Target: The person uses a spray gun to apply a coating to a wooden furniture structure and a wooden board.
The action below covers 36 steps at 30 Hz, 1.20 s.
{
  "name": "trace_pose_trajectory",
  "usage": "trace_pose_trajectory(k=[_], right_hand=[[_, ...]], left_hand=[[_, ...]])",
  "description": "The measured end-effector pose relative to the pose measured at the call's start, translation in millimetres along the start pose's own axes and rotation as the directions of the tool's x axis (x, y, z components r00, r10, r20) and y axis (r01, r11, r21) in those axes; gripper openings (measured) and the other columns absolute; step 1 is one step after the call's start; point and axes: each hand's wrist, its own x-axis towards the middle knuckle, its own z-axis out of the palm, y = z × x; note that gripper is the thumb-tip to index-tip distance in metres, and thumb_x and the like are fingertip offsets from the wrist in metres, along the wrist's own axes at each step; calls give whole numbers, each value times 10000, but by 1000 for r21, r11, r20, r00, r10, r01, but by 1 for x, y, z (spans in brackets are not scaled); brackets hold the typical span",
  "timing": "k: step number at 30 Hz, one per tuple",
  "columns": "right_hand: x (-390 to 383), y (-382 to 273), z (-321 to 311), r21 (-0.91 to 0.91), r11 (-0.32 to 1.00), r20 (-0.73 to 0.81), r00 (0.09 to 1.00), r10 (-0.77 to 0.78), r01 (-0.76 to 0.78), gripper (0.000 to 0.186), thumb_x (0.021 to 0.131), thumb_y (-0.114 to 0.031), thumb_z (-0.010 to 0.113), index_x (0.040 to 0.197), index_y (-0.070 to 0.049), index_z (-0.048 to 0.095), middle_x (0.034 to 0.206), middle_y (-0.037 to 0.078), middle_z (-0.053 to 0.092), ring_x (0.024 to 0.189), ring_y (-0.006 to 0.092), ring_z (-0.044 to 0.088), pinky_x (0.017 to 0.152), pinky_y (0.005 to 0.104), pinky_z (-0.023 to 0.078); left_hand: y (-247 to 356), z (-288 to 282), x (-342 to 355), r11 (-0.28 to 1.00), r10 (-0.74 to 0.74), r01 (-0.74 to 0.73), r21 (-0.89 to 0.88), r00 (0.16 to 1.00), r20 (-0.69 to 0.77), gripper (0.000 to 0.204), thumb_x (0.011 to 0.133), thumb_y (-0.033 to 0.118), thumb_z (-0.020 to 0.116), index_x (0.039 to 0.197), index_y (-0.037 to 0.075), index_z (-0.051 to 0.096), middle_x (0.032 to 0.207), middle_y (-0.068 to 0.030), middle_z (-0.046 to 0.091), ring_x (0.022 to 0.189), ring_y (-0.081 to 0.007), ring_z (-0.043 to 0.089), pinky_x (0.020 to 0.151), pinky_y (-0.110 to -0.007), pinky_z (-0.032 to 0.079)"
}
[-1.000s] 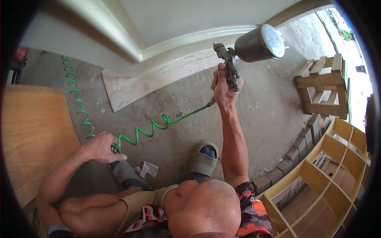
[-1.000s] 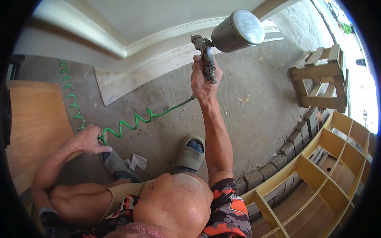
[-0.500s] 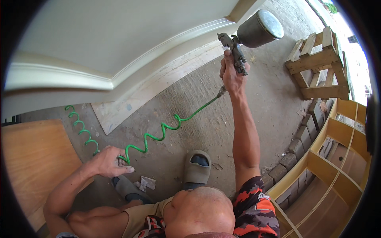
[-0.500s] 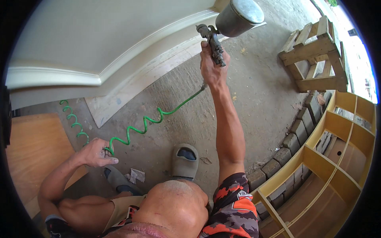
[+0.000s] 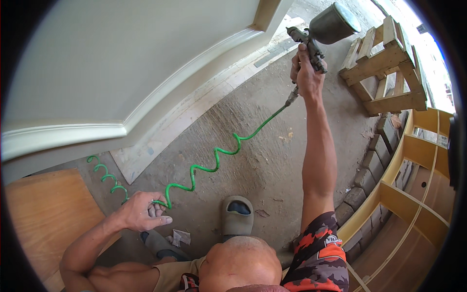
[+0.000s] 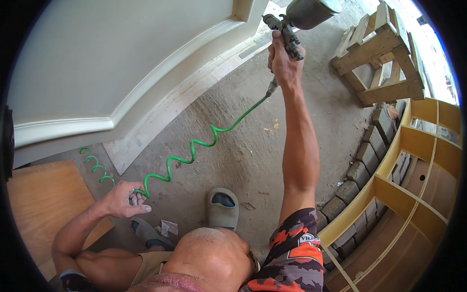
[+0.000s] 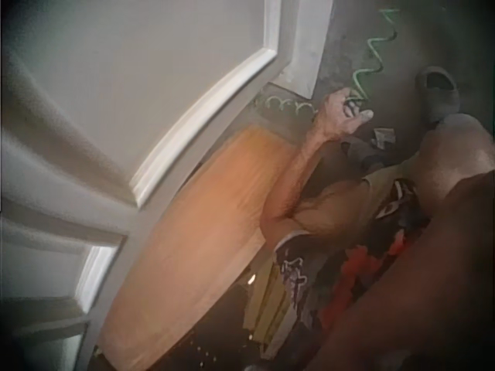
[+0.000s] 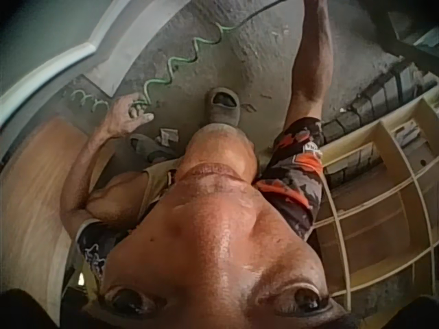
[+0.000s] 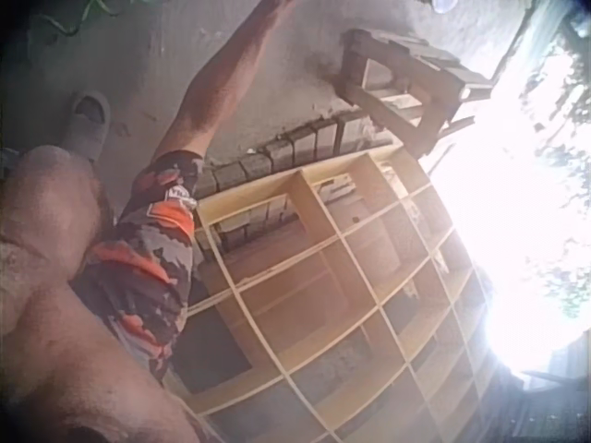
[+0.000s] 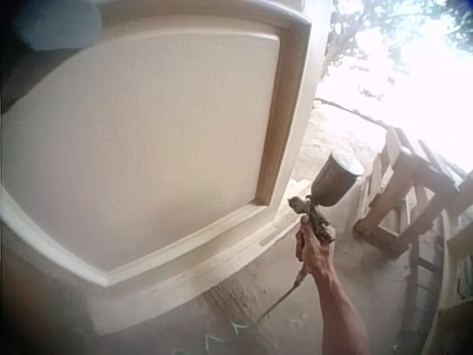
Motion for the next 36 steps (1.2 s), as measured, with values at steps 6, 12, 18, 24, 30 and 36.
trace_pose_trajectory(k=[6,12,18,24,30,36], right_hand=[[45,-5,-38,35,997,13,998,65,-65,438,1142,-368,681,829,-85,562,670,-4,517,462,90,392,432,309,253],[76,-8,-64,0,999,-15,999,38,-38,407,1138,-373,689,865,-83,603,668,-6,545,472,89,431,438,295,300],[68,-11,-55,-64,998,-135,991,-22,14,428,1136,-395,689,852,-79,636,617,-7,546,473,93,482,434,297,352],[29,-9,-29,-138,990,-5,1000,7,-7,430,1118,-404,718,870,-64,624,654,5,559,481,109,504,436,305,360],[-8,-9,11,-147,983,89,991,-97,109,408,1129,-393,698,878,-78,633,603,-33,525,470,76,481,431,279,367],[-40,-20,31,-106,994,205,977,48,-27,385,1144,-374,676,948,-42,665,676,4,610,478,55,463,425,269,346]], left_hand=[[23,1,11,995,92,-92,27,996,5,455,857,312,924,1124,-7,741,831,-34,736,735,-122,674,705,-321,570],[38,9,19,991,136,-136,4,991,0,348,981,219,805,1218,-16,706,885,-74,780,799,-148,731,769,-338,593],[37,12,18,986,52,-42,-160,997,59,269,1067,142,691,1282,-19,671,904,-105,806,825,-162,757,782,-356,605],[23,13,13,989,93,-86,-122,994,52,268,1065,141,691,1272,-28,680,901,-109,808,822,-162,758,779,-362,608],[10,15,-3,990,48,-39,-135,997,58,236,1056,80,670,1261,-36,688,929,-94,801,841,-137,741,789,-332,612],[-6,18,-19,990,-7,14,-139,999,53,214,1053,85,676,1231,-33,702,929,-88,799,847,-135,740,791,-329,608]])
